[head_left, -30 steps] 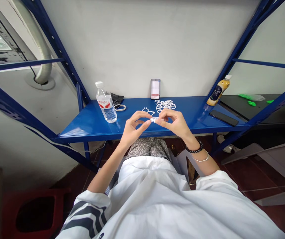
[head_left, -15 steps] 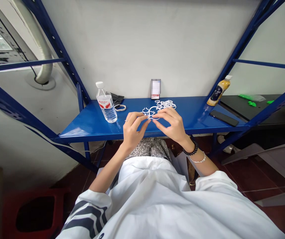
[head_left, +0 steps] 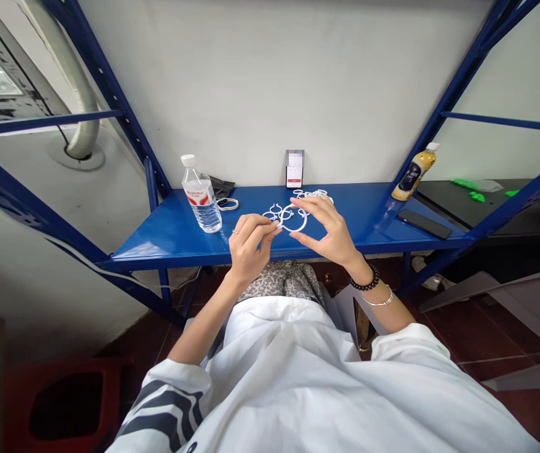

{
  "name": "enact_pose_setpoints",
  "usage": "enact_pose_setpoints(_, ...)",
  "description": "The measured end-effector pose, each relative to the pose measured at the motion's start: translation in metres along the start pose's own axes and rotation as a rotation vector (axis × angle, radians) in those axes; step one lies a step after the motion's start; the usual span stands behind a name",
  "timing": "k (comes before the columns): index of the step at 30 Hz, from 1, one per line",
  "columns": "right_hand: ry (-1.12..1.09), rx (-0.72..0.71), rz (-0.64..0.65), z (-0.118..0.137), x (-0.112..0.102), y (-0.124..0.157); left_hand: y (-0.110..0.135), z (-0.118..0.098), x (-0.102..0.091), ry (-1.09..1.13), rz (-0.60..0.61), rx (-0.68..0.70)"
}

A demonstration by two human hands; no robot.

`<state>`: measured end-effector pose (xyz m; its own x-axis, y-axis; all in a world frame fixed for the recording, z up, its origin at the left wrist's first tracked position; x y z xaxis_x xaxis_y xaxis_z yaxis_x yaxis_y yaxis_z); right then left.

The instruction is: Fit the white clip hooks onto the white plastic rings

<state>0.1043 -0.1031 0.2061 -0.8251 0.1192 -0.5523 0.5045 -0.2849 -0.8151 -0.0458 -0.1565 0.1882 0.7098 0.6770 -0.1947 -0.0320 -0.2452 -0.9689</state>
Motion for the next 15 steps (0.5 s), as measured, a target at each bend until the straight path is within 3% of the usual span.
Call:
enact_pose_setpoints(7, 0.022, -0.024, 0.014, 0.001, -0.001, 0.000, -0.001, -0.012, -0.003, -0.092, -0.088, 0.184)
enact_pose_setpoints(15, -0.024, -0.053, 0.006, 0.000, -0.005, 0.000, -0.002, -0.016, -0.005, -0.112, -0.111, 0.221)
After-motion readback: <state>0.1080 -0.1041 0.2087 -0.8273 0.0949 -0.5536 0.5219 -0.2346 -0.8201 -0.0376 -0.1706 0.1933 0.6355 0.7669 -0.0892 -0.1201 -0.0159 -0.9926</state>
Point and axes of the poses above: each hand's wrist, its own y-axis away from the middle knuckle, its own x-axis out of the palm, z = x × y, the point moved 7 cm from there along -y, towards the middle knuckle, and after that the axes turned 1 degree about z, right-handed, at the moved point
